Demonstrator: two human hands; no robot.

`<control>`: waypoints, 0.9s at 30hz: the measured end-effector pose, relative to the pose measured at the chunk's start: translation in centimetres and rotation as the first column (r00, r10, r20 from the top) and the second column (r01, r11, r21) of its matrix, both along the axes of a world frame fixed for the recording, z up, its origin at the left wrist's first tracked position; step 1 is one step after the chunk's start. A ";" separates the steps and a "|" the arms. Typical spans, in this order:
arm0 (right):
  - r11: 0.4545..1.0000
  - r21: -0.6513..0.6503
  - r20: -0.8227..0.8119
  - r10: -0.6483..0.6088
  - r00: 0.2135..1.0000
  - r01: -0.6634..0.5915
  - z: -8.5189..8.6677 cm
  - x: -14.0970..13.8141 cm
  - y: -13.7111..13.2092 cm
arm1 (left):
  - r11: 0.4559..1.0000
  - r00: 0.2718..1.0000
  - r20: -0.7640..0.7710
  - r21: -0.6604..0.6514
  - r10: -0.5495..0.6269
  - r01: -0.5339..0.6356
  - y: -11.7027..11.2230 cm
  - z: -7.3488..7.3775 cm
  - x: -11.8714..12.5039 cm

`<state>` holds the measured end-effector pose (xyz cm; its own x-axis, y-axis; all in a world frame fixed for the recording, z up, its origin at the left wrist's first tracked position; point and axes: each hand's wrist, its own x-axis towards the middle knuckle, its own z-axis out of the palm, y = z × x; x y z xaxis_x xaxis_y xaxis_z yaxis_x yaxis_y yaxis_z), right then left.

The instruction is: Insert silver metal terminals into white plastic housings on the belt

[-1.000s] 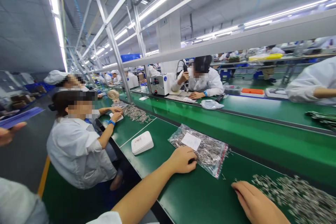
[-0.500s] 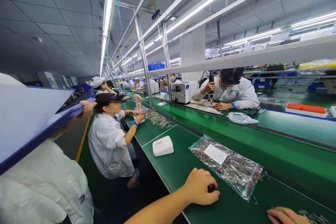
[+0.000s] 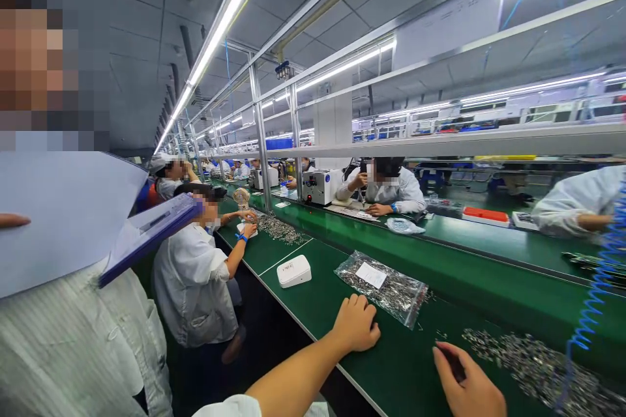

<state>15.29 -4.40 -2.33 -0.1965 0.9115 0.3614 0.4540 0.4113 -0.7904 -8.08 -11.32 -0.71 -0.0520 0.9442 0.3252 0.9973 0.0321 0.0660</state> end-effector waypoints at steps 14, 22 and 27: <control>0.982 -0.120 -0.135 -0.159 0.978 0.143 0.5 -1.3 -3.7 | 1.000 0.999 0.047 -0.015 -0.015 0.016 -0.1 0.9 -0.6; 0.993 -0.062 -0.116 0.091 0.989 -0.099 1.0 -3.3 -7.3 | 0.998 0.997 0.045 0.005 -0.062 0.062 -0.8 1.2 -0.3; 0.987 0.087 -0.012 0.138 0.990 -0.137 -0.4 -2.8 -7.6 | 0.995 0.996 0.021 0.052 -0.085 0.083 -0.9 1.2 0.1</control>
<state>12.54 -12.04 -2.74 -0.3104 0.8417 0.4419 0.3743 0.5355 -0.7571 -7.98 -12.17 0.45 0.0187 0.9276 0.3730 0.9945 -0.0557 0.0887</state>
